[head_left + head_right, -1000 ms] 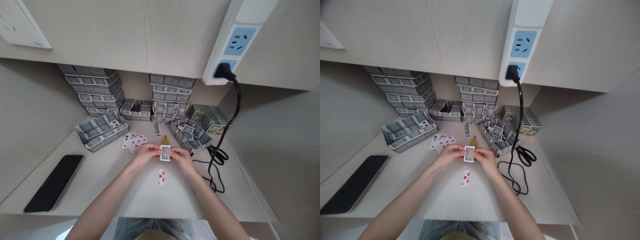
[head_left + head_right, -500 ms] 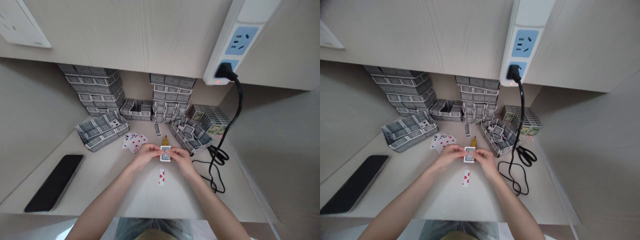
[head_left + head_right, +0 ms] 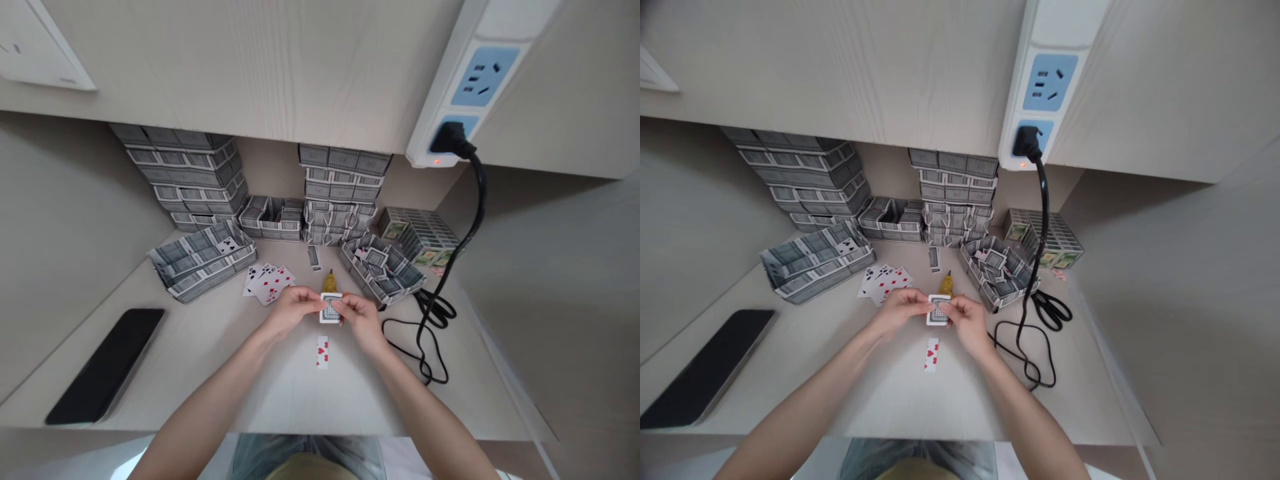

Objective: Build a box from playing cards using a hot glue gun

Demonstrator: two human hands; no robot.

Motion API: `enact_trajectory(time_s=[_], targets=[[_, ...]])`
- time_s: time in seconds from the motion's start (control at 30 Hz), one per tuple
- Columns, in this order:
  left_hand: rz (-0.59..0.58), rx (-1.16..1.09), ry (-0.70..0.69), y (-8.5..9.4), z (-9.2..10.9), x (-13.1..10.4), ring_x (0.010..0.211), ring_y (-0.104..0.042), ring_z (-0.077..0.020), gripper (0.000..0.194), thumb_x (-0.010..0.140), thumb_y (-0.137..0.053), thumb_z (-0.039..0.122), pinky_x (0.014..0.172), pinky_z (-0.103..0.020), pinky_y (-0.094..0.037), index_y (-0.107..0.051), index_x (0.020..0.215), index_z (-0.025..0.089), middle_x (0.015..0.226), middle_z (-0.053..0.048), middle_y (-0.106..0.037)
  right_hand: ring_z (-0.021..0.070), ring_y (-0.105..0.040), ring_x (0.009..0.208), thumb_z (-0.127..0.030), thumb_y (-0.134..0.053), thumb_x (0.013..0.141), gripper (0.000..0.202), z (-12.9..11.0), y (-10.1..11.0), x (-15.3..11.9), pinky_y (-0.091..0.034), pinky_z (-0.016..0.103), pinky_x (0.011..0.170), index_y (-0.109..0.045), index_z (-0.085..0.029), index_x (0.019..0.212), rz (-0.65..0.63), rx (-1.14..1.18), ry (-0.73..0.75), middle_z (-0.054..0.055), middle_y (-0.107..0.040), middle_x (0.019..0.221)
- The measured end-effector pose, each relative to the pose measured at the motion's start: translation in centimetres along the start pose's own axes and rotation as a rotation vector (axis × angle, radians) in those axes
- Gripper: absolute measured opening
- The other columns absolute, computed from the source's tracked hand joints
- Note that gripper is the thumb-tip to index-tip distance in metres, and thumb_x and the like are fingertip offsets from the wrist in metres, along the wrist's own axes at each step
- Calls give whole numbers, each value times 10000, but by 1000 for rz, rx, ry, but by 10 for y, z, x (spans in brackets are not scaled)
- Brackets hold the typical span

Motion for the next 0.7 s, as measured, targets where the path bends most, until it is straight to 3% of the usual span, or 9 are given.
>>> enact_trajectory(time_s=[0.17, 0.33, 0.57, 0.7], targets=[[40, 77, -47, -1, -5, 3, 559, -560, -114, 250, 500, -752, 330, 559, -220, -416, -627, 605, 141, 584, 13, -631, 94, -414, 404, -481, -560, 718, 320, 10, -7, -2, -304, 220, 391, -440, -201, 616, 29, -37, -31, -47, -475, 491], [22, 114, -97, 1, -6, 6, 537, -541, -103, 257, 518, -743, 339, 540, -213, -403, -615, 607, 135, 579, 10, -620, 76, -346, 430, -458, -539, 746, 318, 14, -11, -1, -264, 204, 405, -387, -208, 621, 128, -72, 93, -72, -376, 494], [99, 97, -230, 8, 2, 6, 657, -587, -126, 242, 590, -706, 334, 646, -242, -448, -602, 699, 145, 699, -7, -646, 76, -366, 416, -502, -509, 770, 341, 1, -13, -4, -301, 215, 428, -454, -195, 635, -95, -53, 49, -58, -425, 468], [-76, 70, -238, 0, 3, 1, 878, -604, -181, 328, 643, -678, 339, 769, -277, -459, -635, 911, 155, 971, -69, -665, 83, -390, 430, -510, -498, 774, 357, -3, -18, -9, -333, 219, 445, -467, -194, 612, -181, -52, 50, -44, -462, 486]])
Point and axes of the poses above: each hand's wrist, its own x-axis towards the middle knuckle, its own y-axis out of the back of the hand, z = x × y, the point moved 1 cm from there along x, towards the middle knuckle
